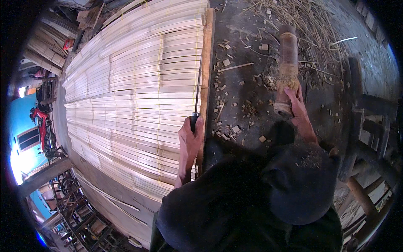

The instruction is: The person uses a chisel and wooden mallet to drive nails into the edge of a large bamboo mat. They repeatedly position the chisel, strike it with the mallet, and adjust the mat's position on the workbench.

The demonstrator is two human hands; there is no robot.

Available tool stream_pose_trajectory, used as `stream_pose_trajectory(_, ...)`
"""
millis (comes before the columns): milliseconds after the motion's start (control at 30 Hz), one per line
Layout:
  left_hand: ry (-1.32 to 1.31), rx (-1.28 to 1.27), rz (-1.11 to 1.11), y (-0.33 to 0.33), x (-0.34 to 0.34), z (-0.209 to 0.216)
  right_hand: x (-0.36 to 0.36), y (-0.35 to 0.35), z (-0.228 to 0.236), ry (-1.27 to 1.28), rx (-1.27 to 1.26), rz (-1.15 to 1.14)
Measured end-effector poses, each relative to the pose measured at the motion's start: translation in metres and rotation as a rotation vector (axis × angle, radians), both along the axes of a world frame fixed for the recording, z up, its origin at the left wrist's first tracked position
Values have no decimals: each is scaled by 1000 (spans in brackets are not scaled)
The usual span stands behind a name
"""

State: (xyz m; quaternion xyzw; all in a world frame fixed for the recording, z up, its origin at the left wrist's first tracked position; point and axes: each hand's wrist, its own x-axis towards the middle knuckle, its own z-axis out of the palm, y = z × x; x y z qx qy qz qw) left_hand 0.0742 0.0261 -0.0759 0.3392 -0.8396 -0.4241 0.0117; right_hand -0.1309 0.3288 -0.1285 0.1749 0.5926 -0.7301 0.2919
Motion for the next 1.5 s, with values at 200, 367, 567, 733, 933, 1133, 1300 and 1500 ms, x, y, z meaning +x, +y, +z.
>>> stream_pose_trajectory(200, -8, -33, 5, 7, 3, -2, 1, -1, 3, 37, 44, 2)
stream_pose_trajectory(367, -45, -32, 13, 3, 13, -8, 2, -4, 3, 14, 10, 6)
stream_pose_trajectory(567, -58, -72, 11, 8, 21, -14, 11, -4, 5, 222, 220, 79)
stream_pose_trajectory(733, -16, -116, -4, 12, 26, -10, 26, -16, 45, 596, 499, 340)
stream_pose_trajectory(933, -65, -55, 85, 14, 41, -14, -13, -102, 143, 1151, 240, 199)
stream_pose_trajectory(1133, -117, 5, 53, 18, 23, -10, -3, -110, 64, 904, 295, 472)
stream_pose_trajectory(1300, -24, -264, -1, 18, 33, -22, 6, -87, 41, 823, 688, 1010)
stream_pose_trajectory(1500, -276, -382, -46, 27, 29, -21, 11, -63, 26, 826, 460, 663)
